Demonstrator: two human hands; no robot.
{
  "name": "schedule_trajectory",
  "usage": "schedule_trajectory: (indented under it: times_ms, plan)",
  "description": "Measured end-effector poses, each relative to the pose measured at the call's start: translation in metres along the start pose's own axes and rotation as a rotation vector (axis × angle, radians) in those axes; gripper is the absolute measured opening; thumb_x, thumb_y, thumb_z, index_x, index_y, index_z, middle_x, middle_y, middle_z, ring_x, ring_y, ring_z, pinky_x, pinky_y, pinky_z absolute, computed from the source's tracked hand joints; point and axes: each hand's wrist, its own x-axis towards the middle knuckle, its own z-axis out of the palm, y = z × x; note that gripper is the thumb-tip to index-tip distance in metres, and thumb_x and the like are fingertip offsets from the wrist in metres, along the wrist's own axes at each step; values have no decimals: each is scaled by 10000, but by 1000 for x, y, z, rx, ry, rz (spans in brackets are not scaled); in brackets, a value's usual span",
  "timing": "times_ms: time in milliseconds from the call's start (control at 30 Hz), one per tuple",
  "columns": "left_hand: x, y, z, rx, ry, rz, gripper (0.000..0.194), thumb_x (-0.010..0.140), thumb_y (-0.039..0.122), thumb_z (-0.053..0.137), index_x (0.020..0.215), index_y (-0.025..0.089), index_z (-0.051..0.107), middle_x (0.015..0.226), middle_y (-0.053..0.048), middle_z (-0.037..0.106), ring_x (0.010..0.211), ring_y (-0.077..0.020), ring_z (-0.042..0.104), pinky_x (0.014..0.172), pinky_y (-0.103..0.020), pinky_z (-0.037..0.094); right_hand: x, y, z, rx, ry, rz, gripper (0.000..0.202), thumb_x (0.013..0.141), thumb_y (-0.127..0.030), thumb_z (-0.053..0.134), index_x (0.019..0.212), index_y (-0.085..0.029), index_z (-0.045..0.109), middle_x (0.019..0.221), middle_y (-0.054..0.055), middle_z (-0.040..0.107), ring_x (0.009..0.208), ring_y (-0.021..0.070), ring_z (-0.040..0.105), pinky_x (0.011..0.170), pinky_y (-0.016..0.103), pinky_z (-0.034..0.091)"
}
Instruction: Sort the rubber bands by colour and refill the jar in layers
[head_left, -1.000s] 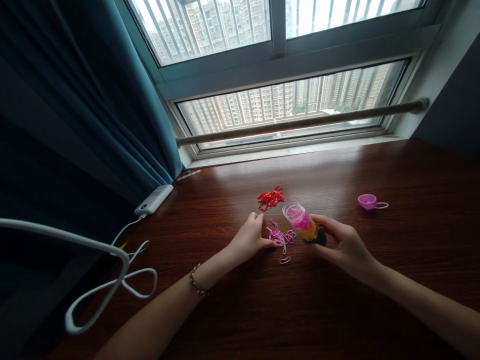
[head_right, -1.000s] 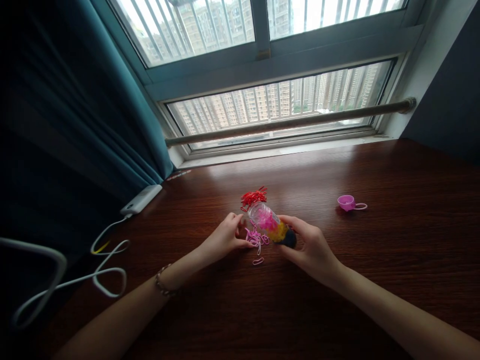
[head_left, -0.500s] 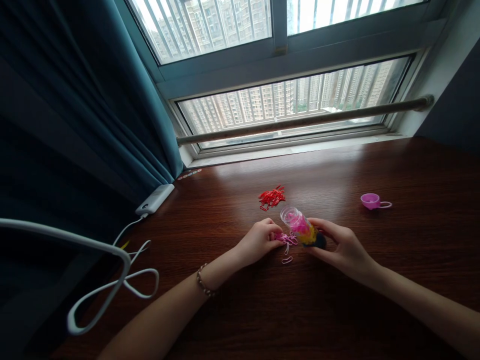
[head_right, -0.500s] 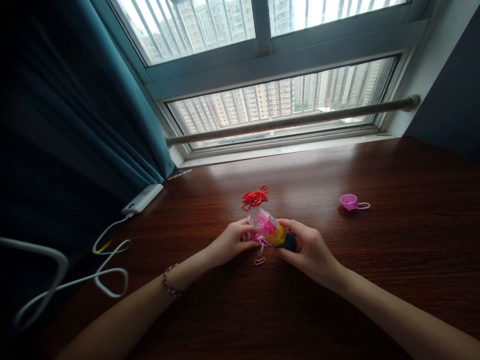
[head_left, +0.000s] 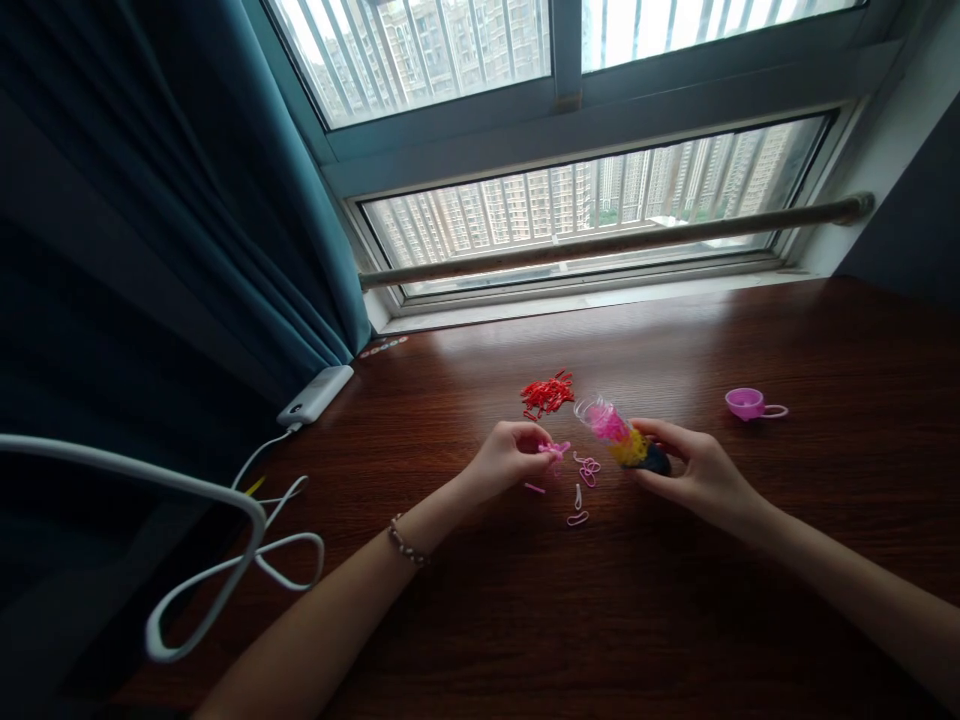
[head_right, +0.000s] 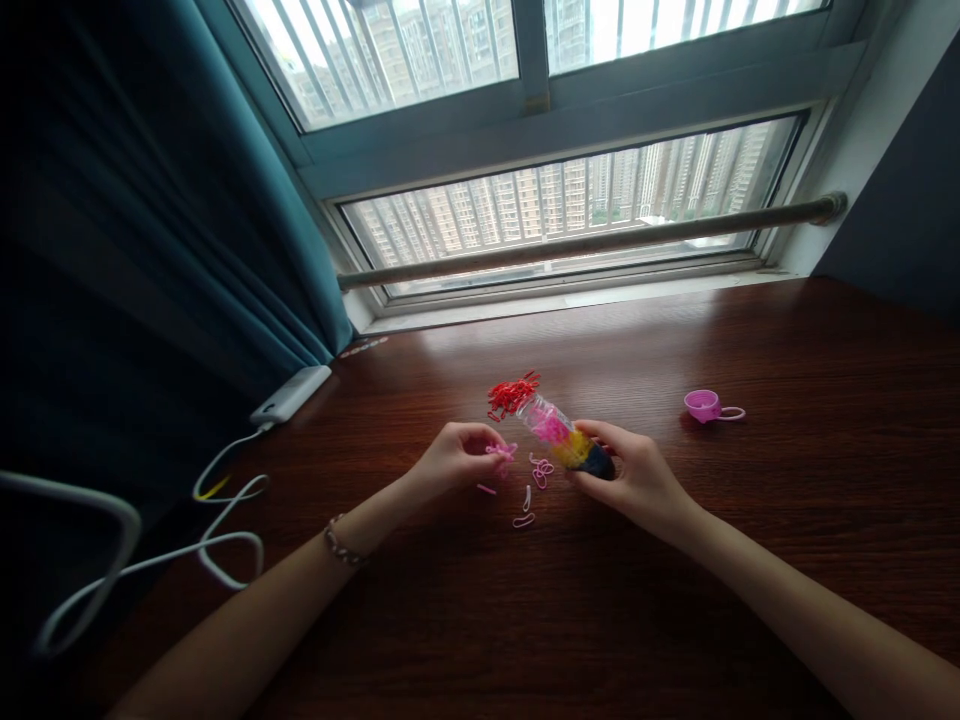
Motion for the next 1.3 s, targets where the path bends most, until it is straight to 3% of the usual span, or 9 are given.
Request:
schedule_trajectory:
  times_ms: [167,267,467,633,867,1033,1300]
  plan:
    - [4,6,-3,-544,281,24,247,600,256,713,750,94,604,699,-41,626,586,-87,552,573,-220,457,-1,-8,1,-7,-124,-43,427,690,-243,633,1102,-155,561,1018,69,624,907,228,586,798,315,481]
    - [1,9,1,-628,288,32,227,596,231,720,752,104,616,719,-33,629,595,-76,552,575,-203,456,-3,-15,4,-2,-186,-66,421,696,-229,623,1108,-165,563,1009,58,623,883,211,586,783,293,475]
    - [-7,19,3,-277,149,57,236,598,265,723,739,97,635,687,-36,628,596,-104,555,577,-231,477,-5,-18,5,-14,-239,-99,431,688,-220,633,1110,-163,565,984,67,626,853,203,584,772,290,466]
    - [-10,20,-2,33,145,233,155,648,248,691,724,114,673,793,-67,621,725,-147,576,640,-244,490,-5,-18,6,-20,-254,-108,428,683,-249,644,1099,-173,578,969,65,631,844,206,587,764,291,467]
    - [-10,22,-2,-97,179,207,249,665,244,683,870,122,609,826,-52,649,766,-154,612,728,-288,520,-5,-17,6,19,-216,-77,425,691,-275,643,1098,-169,581,984,63,632,848,211,591,764,291,473]
    - [-13,29,-4,102,191,315,146,743,248,607,813,130,661,859,-79,672,792,-176,619,752,-299,507,-5,-16,6,53,-206,-54,433,704,-272,642,1118,-168,569,1009,66,626,879,218,585,791,303,474]
    - [-19,42,-8,252,166,439,212,809,227,512,946,152,656,944,-99,641,923,-199,571,842,-329,459,-6,-16,7,169,-186,-6,469,692,-289,657,1132,-158,564,1063,78,616,951,249,570,852,352,467]
